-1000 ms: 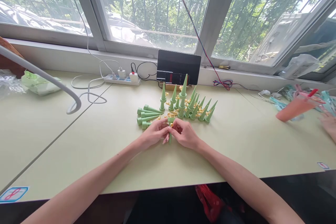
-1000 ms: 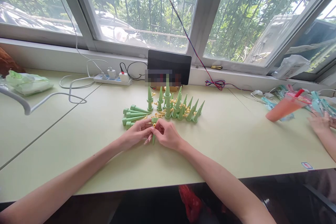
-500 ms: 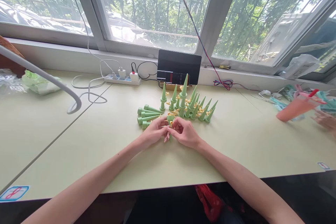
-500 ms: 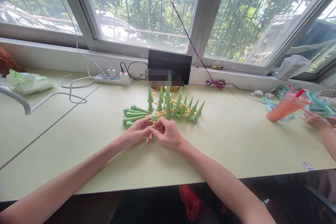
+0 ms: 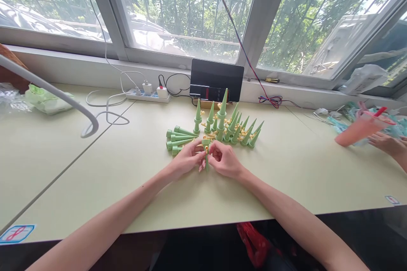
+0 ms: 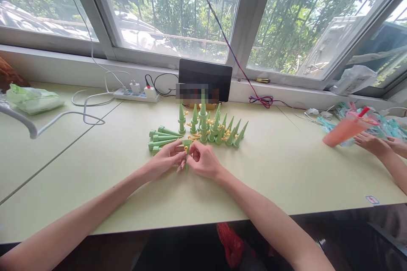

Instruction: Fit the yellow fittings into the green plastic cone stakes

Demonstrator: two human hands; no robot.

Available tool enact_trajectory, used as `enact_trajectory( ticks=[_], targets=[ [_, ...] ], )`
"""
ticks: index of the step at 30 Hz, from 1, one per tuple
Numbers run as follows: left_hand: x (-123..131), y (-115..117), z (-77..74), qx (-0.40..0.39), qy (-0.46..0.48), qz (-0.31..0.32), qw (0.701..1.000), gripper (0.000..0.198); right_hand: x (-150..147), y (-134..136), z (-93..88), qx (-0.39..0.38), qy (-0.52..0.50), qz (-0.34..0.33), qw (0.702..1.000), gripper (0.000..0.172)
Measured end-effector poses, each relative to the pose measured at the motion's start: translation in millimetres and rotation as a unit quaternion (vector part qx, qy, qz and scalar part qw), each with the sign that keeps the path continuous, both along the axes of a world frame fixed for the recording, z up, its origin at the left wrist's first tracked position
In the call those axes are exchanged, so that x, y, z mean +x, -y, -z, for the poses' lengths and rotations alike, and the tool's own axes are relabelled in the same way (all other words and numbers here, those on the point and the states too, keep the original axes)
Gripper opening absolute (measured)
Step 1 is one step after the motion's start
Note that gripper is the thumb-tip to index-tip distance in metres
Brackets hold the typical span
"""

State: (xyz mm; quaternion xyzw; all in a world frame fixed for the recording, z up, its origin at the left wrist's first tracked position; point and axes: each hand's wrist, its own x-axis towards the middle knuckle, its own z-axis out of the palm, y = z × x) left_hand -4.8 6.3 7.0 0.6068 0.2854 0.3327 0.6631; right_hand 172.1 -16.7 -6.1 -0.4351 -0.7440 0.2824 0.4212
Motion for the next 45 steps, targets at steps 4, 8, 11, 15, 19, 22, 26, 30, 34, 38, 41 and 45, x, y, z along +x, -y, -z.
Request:
enact_trajectory(
  ticks=[4, 8, 11, 15, 19, 22, 26, 30, 34, 38, 41, 45],
  targets=[
    [-1.0, 1.4, -3.6, -0.004, -0.027, -0.020, 0.999, 0.056, 0.7, 0.3, -1.2, -0.001, -0.001, -0.007, 1.000, 0.008],
    [-2.2, 0.0, -3.7, 0.048, -0.058, -0.053, 0.996, 0.057, 0.9, -0.5, -1.7, 0.005, 0.001, -0.004, 1.000, 0.005],
    [-2.7, -0.8, -1.1, 0.109, -0.103, -0.095, 0.984, 0.048, 1.2, -3.3, 0.0, 0.011, 0.005, 0.026, 1.000, 0.005],
    [-2.7, 2.0, 1.1, 0.195, -0.199, -0.130, 0.951, 0.036, 3.4, -8.5, 2.6, 0.023, 0.017, 0.092, 0.995, 0.006],
    [-2.1, 4.1, 2.9, 0.269, -0.261, -0.129, 0.918, 0.025, 6.2, -11.5, 3.4, 0.049, 0.041, 0.127, 0.990, 0.007],
    [-2.0, 3.1, 6.2, 0.304, -0.300, -0.130, 0.895, 0.019, 6.8, -12.7, 4.8, 0.066, 0.059, 0.123, 0.989, 0.006],
    [-2.4, 1.9, 9.1, 0.329, -0.328, -0.146, 0.874, 0.018, 6.3, -15.7, 9.3, 0.076, 0.076, 0.115, 0.988, 0.015],
    [-2.7, 2.4, 7.2, 0.331, -0.332, -0.159, 0.869, 0.020, 6.0, -18.6, 13.4, 0.090, 0.085, 0.109, 0.986, 0.020],
    [-3.8, 1.0, 4.6, 0.347, -0.302, -0.198, 0.866, 0.020, 6.5, -19.9, 14.7, 0.097, 0.098, 0.098, 0.986, 0.022],
    [-5.2, -2.0, 3.4, 0.373, -0.258, -0.245, 0.857, 0.018, 6.7, -22.4, 14.2, 0.106, 0.112, 0.057, 0.986, 0.030],
    [-5.3, -2.9, 3.1, 0.380, -0.247, -0.258, 0.853, 0.015, 6.2, -24.6, 13.0, 0.116, 0.127, 0.023, 0.985, 0.038],
    [-4.5, -2.0, 3.2, 0.384, -0.242, -0.243, 0.857, 0.015, 5.5, -25.7, 11.7, 0.106, 0.159, -0.001, 0.982, 0.044]
  ],
)
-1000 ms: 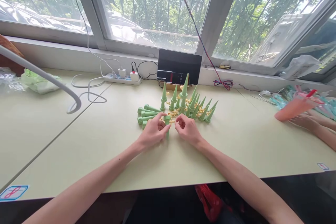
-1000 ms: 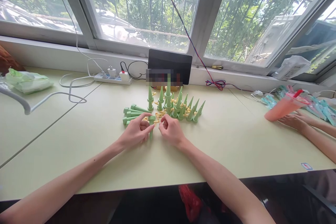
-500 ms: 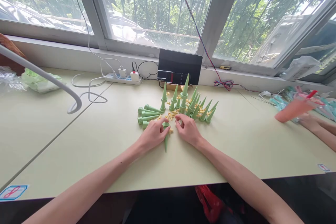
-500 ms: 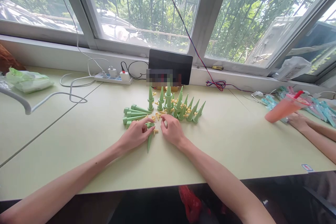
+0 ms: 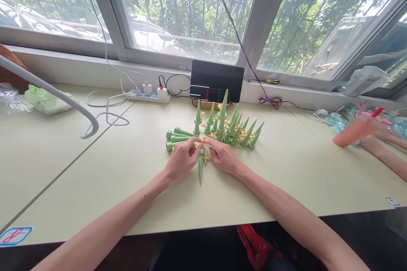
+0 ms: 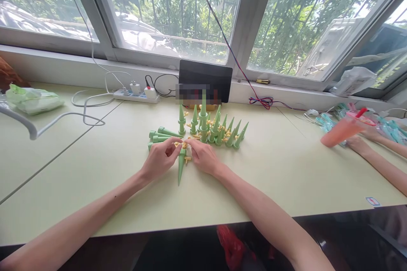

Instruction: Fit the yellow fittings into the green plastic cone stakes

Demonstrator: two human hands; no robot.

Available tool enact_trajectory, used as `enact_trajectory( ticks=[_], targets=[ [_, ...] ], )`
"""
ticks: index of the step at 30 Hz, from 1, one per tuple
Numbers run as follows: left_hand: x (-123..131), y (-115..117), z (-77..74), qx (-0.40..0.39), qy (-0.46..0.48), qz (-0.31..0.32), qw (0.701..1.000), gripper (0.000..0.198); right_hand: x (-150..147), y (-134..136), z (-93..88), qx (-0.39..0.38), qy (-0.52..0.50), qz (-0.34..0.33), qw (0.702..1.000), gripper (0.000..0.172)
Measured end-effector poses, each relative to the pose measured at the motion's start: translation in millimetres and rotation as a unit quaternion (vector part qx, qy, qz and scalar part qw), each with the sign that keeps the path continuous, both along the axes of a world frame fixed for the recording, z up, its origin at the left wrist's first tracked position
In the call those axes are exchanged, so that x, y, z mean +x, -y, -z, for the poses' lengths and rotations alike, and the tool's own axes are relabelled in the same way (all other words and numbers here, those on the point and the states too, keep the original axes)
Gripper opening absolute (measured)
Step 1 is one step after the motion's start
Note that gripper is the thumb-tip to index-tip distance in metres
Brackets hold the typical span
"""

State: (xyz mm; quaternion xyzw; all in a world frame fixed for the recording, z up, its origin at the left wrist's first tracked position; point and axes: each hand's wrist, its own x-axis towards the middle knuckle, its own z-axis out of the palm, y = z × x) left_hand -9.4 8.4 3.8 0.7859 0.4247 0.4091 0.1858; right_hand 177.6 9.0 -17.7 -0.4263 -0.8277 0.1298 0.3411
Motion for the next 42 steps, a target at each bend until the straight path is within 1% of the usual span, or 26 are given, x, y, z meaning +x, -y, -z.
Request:
enact_trajectory(
  ticks=[3, 8, 17, 27, 34, 38, 42],
  targets=[
    [0.3, 0.8, -0.2, -0.005, -0.007, 0.010, 1.000, 0.017, 0.0, 0.3, -0.7, -0.006, 0.007, -0.003, 1.000, 0.044],
    [0.3, 1.1, -1.1, -0.012, -0.016, 0.012, 1.000, 0.021, 0.0, 1.4, -3.1, -0.001, 0.013, 0.000, 1.000, 0.039],
    [1.3, 1.6, -1.7, -0.010, -0.027, 0.010, 1.000, 0.019, 0.4, 1.1, -1.8, -0.002, 0.047, 0.020, 0.999, 0.040],
    [1.5, 1.6, 1.1, 0.004, -0.030, 0.017, 0.999, 0.019, -0.7, 1.2, -0.1, -0.002, 0.023, 0.033, 0.999, 0.025],
    [0.8, 0.7, 2.1, 0.003, -0.037, 0.018, 0.999, 0.020, 0.8, 2.4, 0.4, -0.013, 0.039, 0.071, 0.997, 0.016],
    [0.5, 0.1, 2.8, -0.005, -0.045, 0.015, 0.999, 0.019, 2.0, 3.8, -1.7, -0.027, 0.047, 0.086, 0.995, 0.013],
    [0.1, 0.1, 2.5, -0.028, -0.079, 0.021, 0.996, 0.019, 2.8, 6.3, -4.7, -0.038, 0.042, 0.083, 0.995, 0.012]
  ],
)
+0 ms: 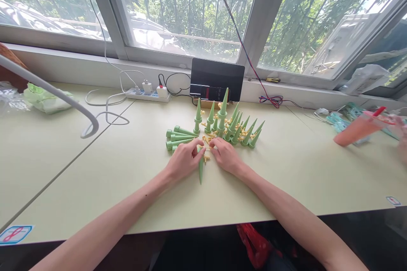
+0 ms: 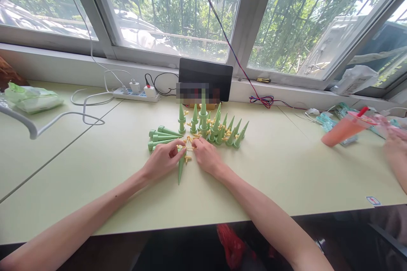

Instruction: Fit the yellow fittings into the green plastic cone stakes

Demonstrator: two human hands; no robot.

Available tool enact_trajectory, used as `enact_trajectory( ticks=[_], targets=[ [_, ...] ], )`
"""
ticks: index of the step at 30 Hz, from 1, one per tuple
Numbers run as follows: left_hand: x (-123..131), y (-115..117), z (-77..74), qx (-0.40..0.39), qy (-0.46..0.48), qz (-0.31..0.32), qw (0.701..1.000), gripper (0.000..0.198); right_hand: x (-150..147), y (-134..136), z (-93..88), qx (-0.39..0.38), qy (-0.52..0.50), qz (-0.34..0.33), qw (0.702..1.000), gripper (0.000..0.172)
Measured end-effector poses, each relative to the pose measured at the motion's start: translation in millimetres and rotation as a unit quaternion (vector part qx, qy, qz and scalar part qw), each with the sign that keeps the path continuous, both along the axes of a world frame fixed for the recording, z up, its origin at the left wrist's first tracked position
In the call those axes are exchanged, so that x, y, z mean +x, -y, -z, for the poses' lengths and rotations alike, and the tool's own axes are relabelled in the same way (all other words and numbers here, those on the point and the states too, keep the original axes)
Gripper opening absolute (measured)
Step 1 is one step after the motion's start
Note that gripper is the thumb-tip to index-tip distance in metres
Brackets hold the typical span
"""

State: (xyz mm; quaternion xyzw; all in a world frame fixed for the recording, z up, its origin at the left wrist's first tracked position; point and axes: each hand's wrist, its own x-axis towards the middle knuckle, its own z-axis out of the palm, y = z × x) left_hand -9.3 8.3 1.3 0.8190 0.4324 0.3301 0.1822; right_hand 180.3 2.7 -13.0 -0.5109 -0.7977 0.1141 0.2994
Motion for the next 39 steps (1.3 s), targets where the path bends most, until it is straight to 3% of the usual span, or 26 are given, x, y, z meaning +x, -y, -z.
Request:
enact_trajectory(
  ticks=[9, 23, 39],
  targets=[
    [-0.7, -1.3, 4.4, -0.028, -0.036, 0.023, 0.999, 0.022, 2.0, 0.4, 0.7, 0.029, -0.093, -0.026, 0.995, 0.013],
    [0.6, 0.8, 0.2, -0.031, 0.005, -0.001, 1.000, 0.016, -2.1, 3.2, -1.9, 0.023, -0.197, -0.021, 0.980, 0.010],
    [0.6, 0.2, -4.8, -0.032, 0.091, -0.072, 0.993, 0.023, -5.3, 8.9, -10.4, 0.088, -0.258, -0.036, 0.961, 0.008]
  ],
)
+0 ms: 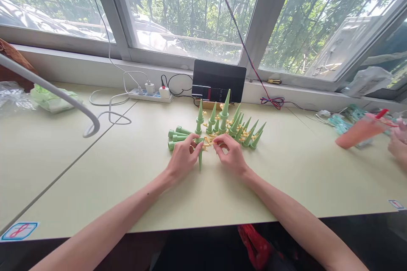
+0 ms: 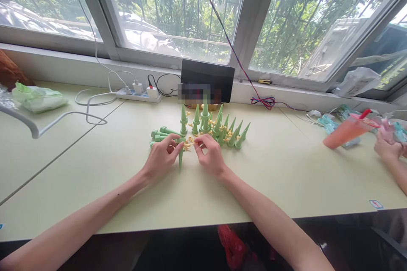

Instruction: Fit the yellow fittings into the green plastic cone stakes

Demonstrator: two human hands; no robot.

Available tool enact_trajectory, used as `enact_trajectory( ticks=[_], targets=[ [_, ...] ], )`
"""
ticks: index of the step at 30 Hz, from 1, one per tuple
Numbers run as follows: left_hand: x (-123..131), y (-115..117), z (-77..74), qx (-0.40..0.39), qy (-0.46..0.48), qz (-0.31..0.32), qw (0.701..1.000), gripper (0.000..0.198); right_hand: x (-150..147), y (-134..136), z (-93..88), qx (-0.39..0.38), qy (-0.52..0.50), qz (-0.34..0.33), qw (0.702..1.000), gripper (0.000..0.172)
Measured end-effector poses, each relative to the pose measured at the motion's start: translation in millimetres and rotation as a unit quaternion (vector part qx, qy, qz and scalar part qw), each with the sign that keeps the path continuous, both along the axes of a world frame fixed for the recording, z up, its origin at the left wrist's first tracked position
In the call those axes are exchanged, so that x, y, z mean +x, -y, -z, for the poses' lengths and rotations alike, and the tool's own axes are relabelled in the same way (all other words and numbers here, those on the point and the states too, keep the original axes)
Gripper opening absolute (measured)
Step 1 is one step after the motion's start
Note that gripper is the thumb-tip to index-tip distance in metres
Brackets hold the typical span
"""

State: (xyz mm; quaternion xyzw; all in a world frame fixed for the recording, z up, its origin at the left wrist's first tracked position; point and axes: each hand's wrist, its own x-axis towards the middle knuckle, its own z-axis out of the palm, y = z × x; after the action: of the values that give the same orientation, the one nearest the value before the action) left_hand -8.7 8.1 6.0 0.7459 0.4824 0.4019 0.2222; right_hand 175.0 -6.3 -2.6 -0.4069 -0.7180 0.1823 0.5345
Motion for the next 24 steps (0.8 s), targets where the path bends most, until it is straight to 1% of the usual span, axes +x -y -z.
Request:
enact_trajectory(
  ticks=[9, 16, 24],
  targets=[
    [0.2, 0.2, -0.5, 0.004, 0.004, -0.010, 1.000, 0.022, -0.3, 1.7, -3.0, 0.005, 0.006, 0.000, 1.000, 0.007],
    [0.1, -0.8, 2.1, 0.018, -0.003, 0.004, 1.000, 0.021, -0.7, 0.2, 1.4, -0.040, -0.005, -0.040, 0.998, 0.009],
    [0.6, 0.0, 2.0, 0.021, -0.004, 0.015, 1.000, 0.022, -0.3, -0.3, 3.1, -0.060, -0.023, -0.054, 0.997, 0.012]
  ],
)
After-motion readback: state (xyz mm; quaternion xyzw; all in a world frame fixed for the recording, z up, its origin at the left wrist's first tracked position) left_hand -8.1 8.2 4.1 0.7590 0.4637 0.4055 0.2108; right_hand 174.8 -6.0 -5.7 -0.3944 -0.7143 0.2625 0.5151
